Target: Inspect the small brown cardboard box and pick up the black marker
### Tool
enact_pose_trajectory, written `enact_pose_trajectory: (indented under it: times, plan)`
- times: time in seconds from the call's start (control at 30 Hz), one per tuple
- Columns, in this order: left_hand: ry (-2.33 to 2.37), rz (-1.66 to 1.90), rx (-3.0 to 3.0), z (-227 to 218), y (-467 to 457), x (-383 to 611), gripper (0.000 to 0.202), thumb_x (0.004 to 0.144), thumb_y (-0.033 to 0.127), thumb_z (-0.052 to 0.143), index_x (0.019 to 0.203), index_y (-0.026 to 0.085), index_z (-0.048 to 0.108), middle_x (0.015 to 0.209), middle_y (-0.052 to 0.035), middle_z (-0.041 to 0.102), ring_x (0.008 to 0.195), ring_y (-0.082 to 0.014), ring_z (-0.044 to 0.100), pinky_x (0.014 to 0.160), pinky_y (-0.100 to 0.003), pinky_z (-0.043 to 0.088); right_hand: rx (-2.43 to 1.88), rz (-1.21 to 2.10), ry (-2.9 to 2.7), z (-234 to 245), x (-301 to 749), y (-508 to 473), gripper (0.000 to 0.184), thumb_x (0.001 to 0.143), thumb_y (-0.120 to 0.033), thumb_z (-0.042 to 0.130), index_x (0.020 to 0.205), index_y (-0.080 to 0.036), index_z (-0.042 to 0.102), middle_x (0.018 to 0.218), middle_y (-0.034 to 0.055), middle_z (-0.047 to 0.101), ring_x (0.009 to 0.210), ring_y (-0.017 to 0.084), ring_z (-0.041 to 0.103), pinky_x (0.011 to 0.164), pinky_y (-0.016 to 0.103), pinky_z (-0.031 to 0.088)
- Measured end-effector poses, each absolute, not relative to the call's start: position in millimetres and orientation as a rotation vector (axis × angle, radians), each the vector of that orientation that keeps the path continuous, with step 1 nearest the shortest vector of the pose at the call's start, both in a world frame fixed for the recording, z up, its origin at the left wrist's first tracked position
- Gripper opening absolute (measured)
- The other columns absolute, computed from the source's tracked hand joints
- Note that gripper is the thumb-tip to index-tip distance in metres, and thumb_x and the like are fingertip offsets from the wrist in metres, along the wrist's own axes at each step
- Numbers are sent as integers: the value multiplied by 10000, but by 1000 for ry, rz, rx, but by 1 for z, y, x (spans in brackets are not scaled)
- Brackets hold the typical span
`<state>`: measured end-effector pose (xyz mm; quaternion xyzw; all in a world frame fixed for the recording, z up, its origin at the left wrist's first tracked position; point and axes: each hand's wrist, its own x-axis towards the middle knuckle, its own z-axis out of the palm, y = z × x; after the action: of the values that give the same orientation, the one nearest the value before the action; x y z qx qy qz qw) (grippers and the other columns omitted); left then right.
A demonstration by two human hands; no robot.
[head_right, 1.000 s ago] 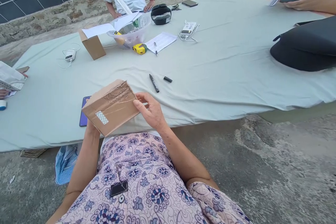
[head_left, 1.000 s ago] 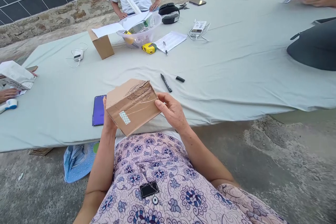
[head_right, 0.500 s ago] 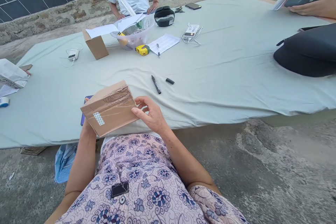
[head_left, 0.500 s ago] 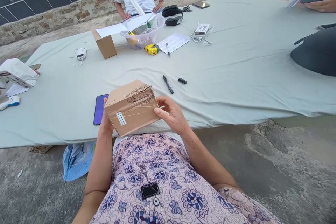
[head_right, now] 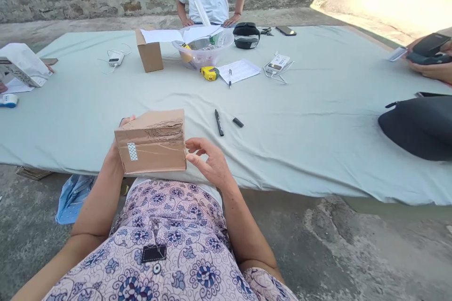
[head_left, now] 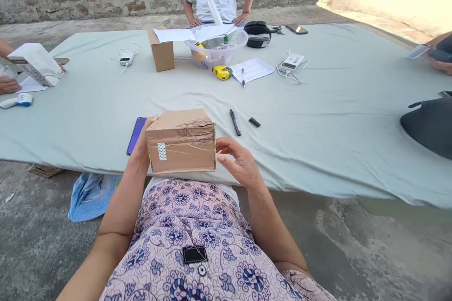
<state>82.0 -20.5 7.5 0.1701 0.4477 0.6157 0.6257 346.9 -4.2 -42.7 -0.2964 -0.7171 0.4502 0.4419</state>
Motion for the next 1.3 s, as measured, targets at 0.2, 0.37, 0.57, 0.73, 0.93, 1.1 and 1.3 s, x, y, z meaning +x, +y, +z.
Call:
enact_pose_trajectory:
  times: [0.2,0.37,0.57,0.73,0.93,1.1,1.3]
  plan:
    - [969,1426,418,2,-23,80,193,894,404,652,855,215,653,725,-10,694,781,-265,725,783,-358,581,-1199,746,-1829,-58,355,54,363,1006,-455,554,1207,-213,735,1282,149,710,1243,291,627,975,441,548]
    - [926,1416,345,3,-7,81,175,897,354,641,787,224,601,655,2,642,676,-239,695,720,-348,568,-1778,477,-1800,-80,357,99,393,911,-219,604,1275,-152,737,1385,258,600,1328,392,515,1095,577,432]
    - [882,1348,374,9,11,89,191,889,333,632,746,217,578,599,10,606,568,-209,629,604,-317,503,-1757,589,-1772,-96,363,106,330,912,-253,557,1132,-186,795,997,154,658,986,286,592,899,429,496]
    - [839,1354,363,7,16,89,186,885,331,661,754,219,592,625,0,631,617,-226,666,655,-326,528,-1536,771,-1659,-86,376,93,457,947,-481,428,1151,-183,708,799,24,561,783,208,579,724,350,531]
    - [863,1354,414,4,19,91,205,888,330,668,747,217,572,623,4,631,555,-195,612,583,-299,481,-787,785,-1445,-27,377,32,565,796,-607,772,1231,-301,580,920,12,577,789,184,610,712,342,544]
    - [846,1353,394,3,24,94,160,871,295,653,757,212,578,599,18,608,493,-174,575,554,-298,459,-559,247,-1457,11,355,-19,221,1000,-534,574,1024,-318,535,707,-20,514,553,194,541,593,382,479]
    - [879,1335,416,3,24,93,147,832,310,664,754,221,578,620,6,647,648,-241,698,666,-325,544,-504,126,-1765,9,331,-29,179,1025,-349,528,1199,-327,559,762,-7,683,629,211,668,716,432,521]
